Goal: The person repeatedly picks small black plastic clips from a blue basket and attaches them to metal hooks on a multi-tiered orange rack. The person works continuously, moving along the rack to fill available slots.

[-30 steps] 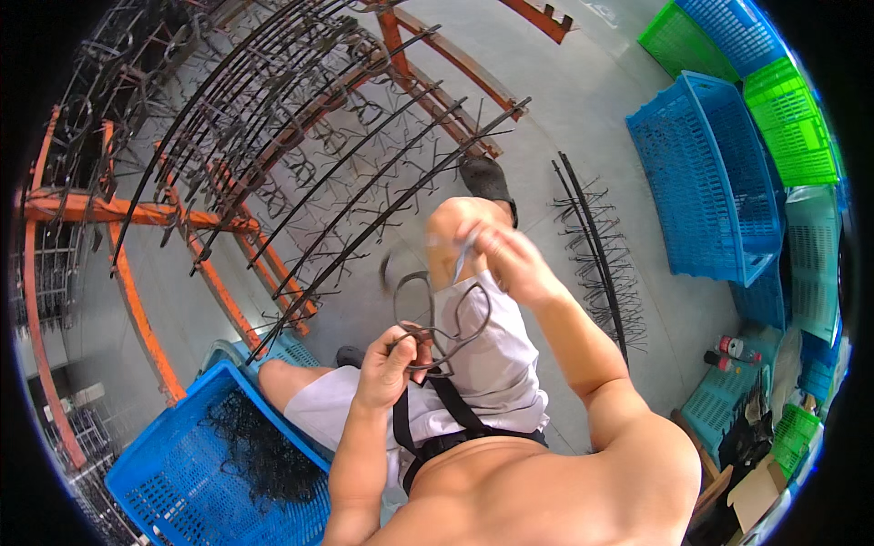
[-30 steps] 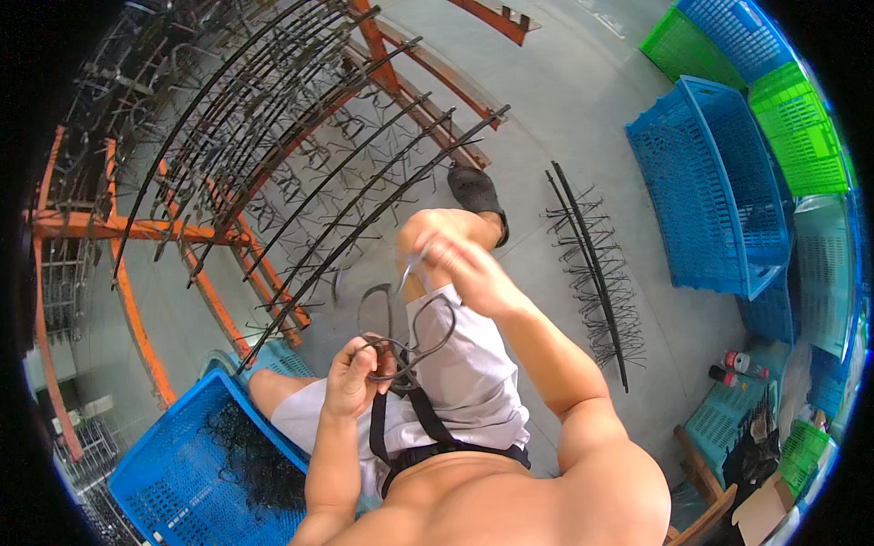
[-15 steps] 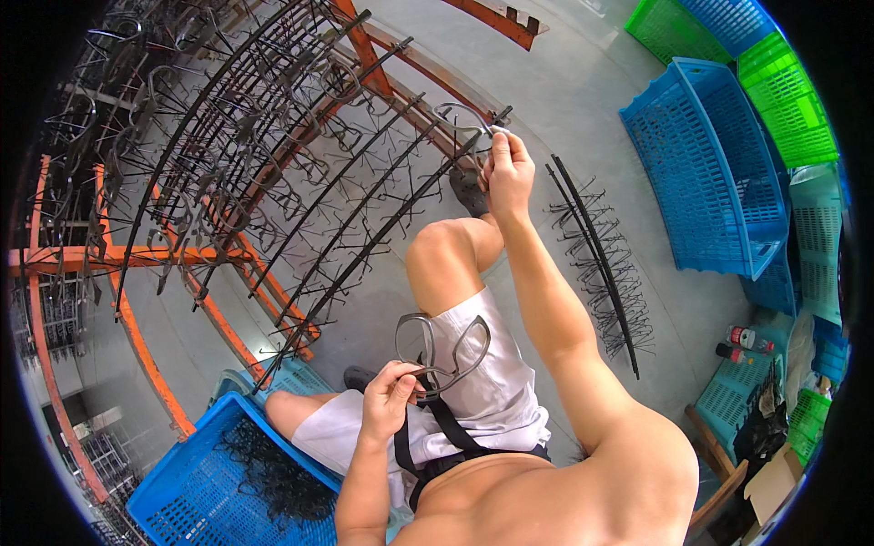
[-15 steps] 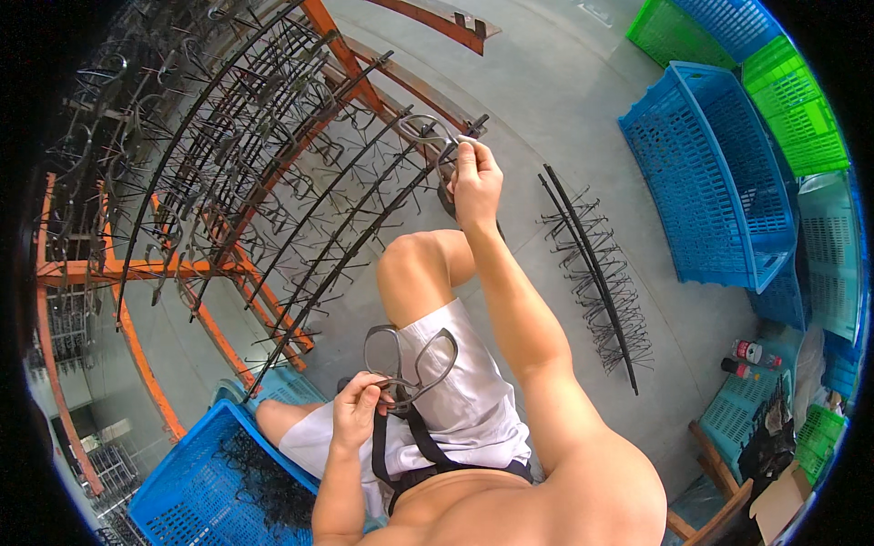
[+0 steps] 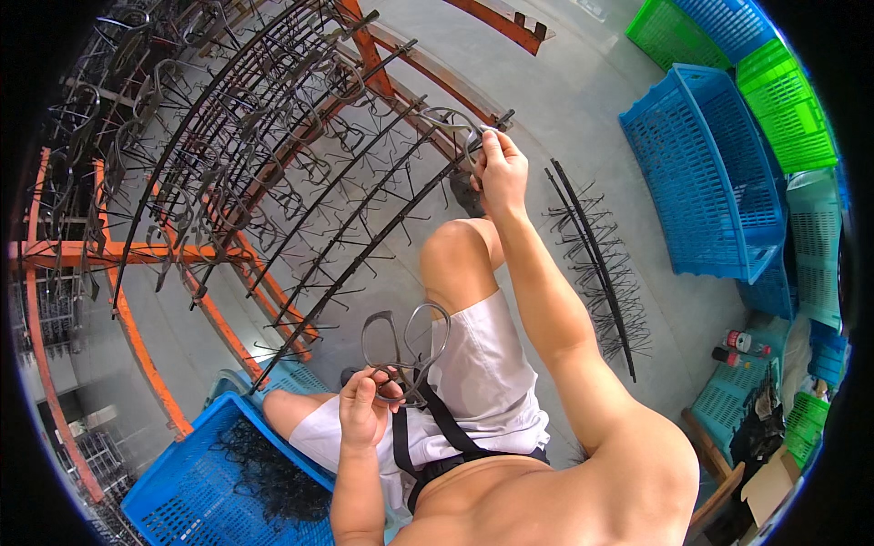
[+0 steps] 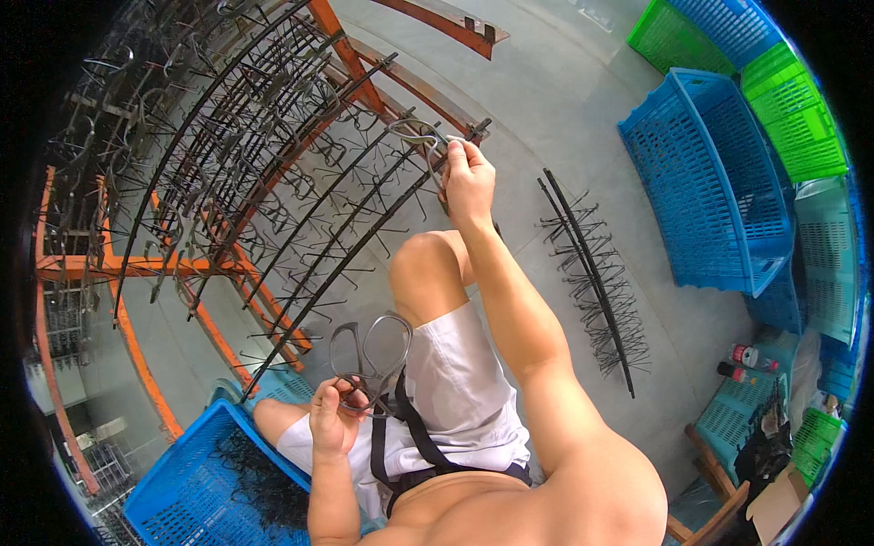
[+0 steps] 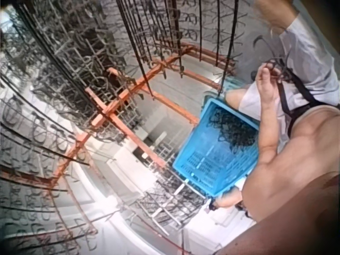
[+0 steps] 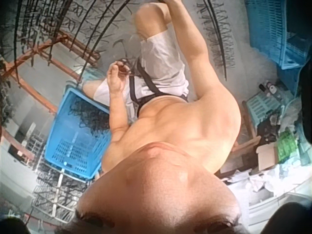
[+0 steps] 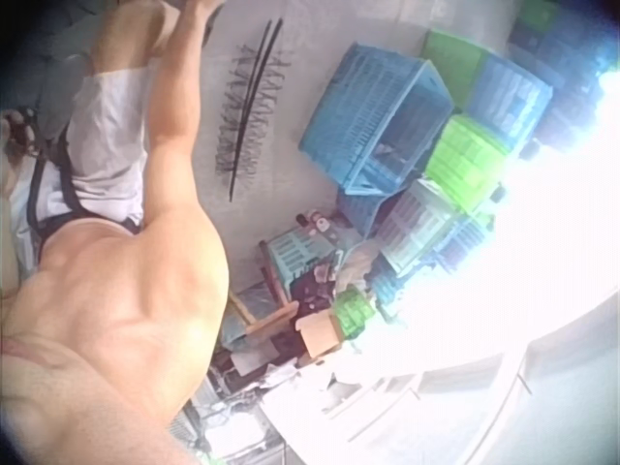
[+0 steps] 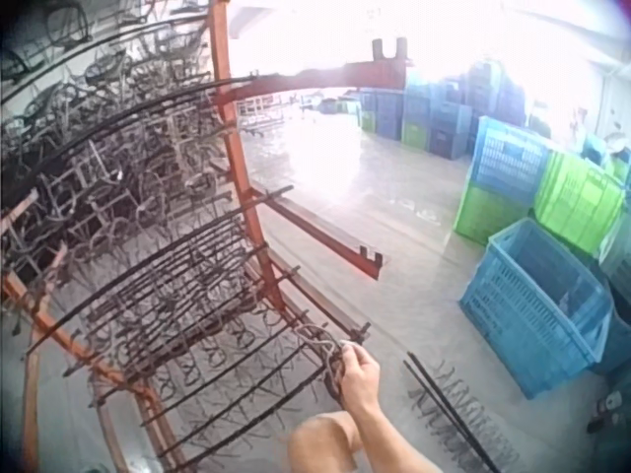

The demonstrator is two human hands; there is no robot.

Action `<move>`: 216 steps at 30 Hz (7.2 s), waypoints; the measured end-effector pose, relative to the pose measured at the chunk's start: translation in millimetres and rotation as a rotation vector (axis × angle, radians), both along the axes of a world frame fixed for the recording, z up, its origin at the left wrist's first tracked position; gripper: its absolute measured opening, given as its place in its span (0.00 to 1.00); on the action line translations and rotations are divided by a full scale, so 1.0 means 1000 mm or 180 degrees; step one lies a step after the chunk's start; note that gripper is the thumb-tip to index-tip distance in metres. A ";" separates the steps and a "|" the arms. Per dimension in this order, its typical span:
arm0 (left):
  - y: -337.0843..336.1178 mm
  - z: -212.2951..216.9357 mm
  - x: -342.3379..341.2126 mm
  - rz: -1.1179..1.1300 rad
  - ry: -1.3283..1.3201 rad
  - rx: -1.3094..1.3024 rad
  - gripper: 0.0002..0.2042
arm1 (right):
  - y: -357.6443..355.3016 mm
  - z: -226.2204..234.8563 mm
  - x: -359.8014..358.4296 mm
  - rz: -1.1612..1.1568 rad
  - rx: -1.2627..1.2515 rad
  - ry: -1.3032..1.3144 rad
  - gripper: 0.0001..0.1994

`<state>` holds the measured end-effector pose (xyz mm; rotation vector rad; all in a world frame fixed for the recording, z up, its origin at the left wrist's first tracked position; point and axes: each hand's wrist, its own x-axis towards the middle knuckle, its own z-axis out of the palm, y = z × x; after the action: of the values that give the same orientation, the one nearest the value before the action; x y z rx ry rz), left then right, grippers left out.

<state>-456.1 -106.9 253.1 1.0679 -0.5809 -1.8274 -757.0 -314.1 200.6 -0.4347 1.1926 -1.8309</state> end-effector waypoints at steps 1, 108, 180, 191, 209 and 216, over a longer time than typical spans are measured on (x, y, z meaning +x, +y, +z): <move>-0.002 0.002 0.000 -0.0032 -0.0063 -0.0050 0.13 | -0.001 0.001 0.003 -0.0067 0.0024 0.0063 0.08; -0.087 0.011 -0.022 0.0961 0.0475 -0.0440 0.06 | 0.003 0.028 0.071 0.1110 0.1007 0.2607 0.14; 0.097 -0.158 0.376 0.1535 -0.3306 0.2446 0.27 | 0.073 0.000 0.170 0.0309 0.1042 0.4865 0.33; 0.168 -0.048 0.376 0.3630 -0.0452 0.0893 0.10 | 0.185 0.051 0.315 0.3480 -0.0477 0.3643 0.15; 0.122 -0.029 0.194 0.2729 -0.3777 -0.1058 0.13 | 0.197 0.060 0.387 0.3649 -0.0429 0.0805 0.13; 0.098 0.027 0.156 0.2244 -0.0779 -0.1141 0.12 | 0.109 0.027 0.252 0.0809 0.0089 0.0810 0.12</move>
<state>-300.1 -8.6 280.5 1.0745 -0.5543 -0.9505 -504.9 -205.3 227.5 -0.7851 1.2666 -1.5713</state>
